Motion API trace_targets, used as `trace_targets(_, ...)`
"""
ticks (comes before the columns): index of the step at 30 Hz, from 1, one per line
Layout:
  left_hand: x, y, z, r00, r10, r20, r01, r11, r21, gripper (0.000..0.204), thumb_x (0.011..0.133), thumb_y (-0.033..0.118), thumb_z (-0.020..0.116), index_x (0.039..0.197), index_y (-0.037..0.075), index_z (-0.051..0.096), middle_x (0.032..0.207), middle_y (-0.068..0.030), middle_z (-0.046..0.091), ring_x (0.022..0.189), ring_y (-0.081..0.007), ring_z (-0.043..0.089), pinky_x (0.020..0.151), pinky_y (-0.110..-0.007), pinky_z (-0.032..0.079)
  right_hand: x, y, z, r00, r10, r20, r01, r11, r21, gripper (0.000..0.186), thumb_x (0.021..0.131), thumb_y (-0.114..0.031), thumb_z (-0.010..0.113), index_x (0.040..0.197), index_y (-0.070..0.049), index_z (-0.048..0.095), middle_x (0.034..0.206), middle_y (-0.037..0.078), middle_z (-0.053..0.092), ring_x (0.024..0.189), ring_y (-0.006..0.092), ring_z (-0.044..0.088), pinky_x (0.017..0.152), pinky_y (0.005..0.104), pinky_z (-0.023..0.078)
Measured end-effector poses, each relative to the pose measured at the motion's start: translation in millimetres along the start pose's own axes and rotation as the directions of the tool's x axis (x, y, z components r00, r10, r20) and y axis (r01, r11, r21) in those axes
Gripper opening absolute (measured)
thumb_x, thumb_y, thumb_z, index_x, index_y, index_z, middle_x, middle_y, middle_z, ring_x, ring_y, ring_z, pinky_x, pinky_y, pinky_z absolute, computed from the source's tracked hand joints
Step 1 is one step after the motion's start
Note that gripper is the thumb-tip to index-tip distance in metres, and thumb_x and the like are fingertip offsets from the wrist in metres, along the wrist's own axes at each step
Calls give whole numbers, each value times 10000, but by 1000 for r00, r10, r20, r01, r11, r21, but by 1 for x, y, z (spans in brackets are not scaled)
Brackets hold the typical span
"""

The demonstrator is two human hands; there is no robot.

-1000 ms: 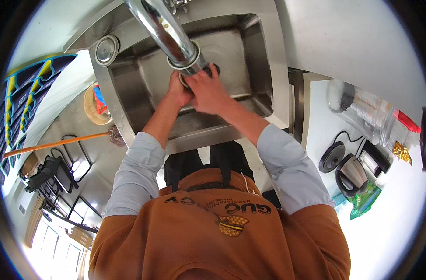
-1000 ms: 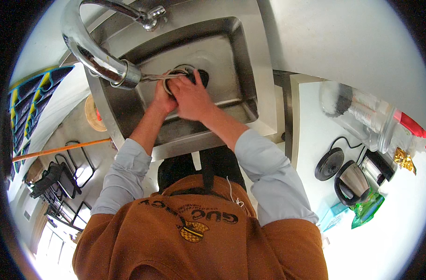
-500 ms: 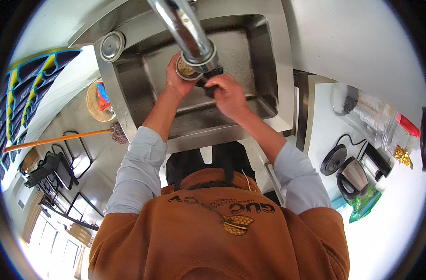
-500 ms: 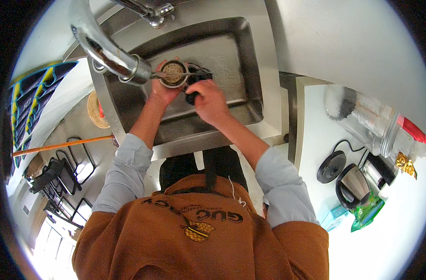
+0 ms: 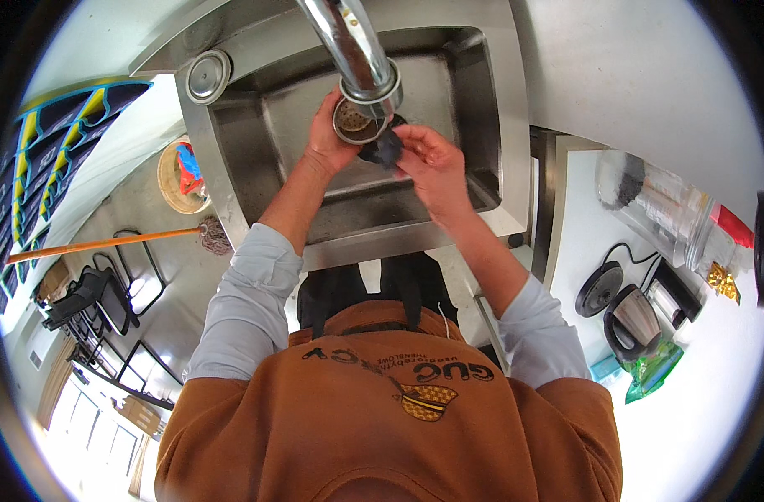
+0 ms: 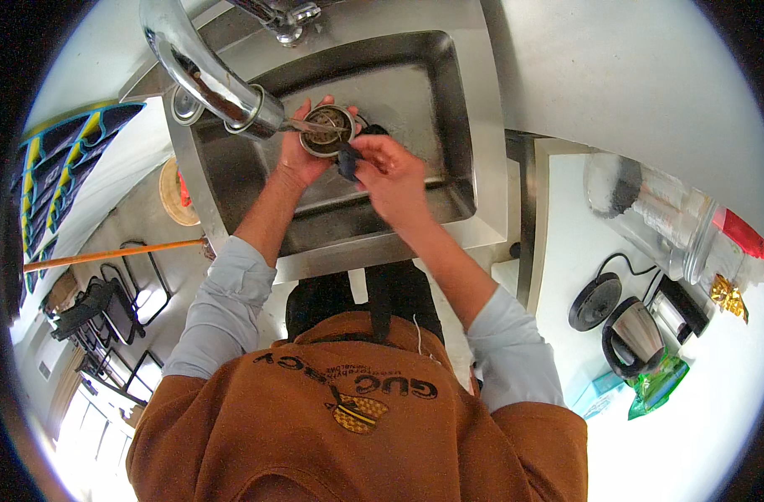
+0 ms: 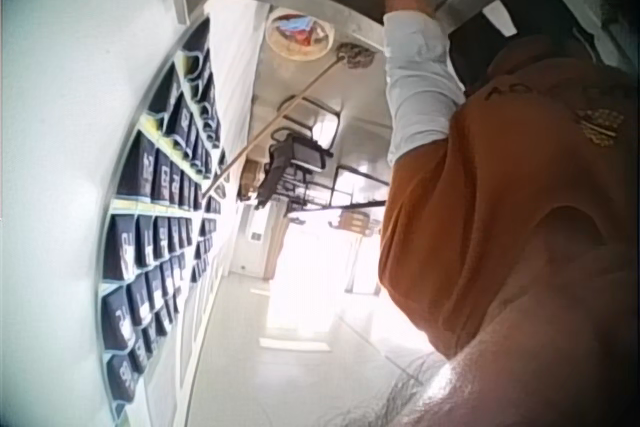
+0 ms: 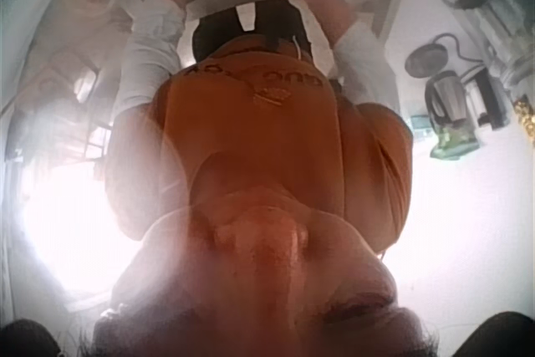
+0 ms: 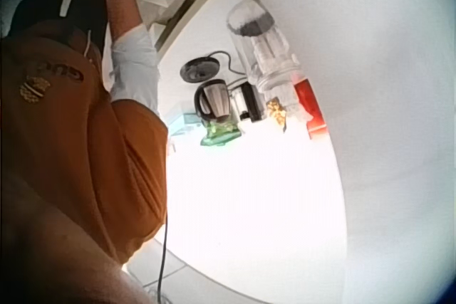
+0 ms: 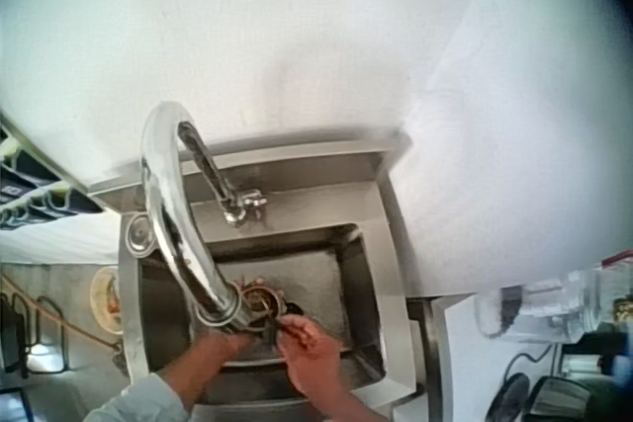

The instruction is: The person washes a dark grey cloth under running water in a metal sink, then uses the cloth to wipe the interior and rim of the sink, including the drain assembly.

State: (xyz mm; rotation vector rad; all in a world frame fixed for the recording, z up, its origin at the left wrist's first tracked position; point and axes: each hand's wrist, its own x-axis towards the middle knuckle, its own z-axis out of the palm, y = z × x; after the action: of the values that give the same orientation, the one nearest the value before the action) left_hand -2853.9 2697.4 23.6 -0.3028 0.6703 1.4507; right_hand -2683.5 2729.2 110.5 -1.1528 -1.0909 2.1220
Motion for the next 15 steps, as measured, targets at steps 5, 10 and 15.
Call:
trace_targets(5, -2, -24, 3, 987, 94, -126, -90, 995, 43, 431, 955, 467, 379, 1137, 114, 547, 1129, -151, 594, 993, -293, 572, 888, -451, 458, 19, 42, 29, 883, -451, 129, 410, 608, -681, 325, 798, 11, 553, 1123, -3, 547, 1034, 164, 619, 1001, 311, 597, 842, 350, 470)
trace_targets(10, -12, -38, -9, 955, 209, -209, -101, 896, 432, 452, 932, 476, 469, 1088, 65, 577, 1005, -79, 603, 883, -202, 567, 820, -349, 455, 26, 52, 5, 931, -149, 332, 361, 488, -794, 429, 691, 57, 542, 1114, -9, 537, 1020, 207, 579, 1015, 395, 540, 868, 394, 443)
trace_targets(15, -2, -26, -10, 911, 392, 125, -252, 292, 922, 299, 912, 333, 559, 1055, 74, 600, 1007, -45, 585, 968, -148, 517, 842, -312, 433, 29, 82, -28, 996, 13, 91, 42, 818, -574, 309, 707, 0, 644, 1014, -12, 614, 951, 119, 653, 877, 235, 616, 790, 328, 470)
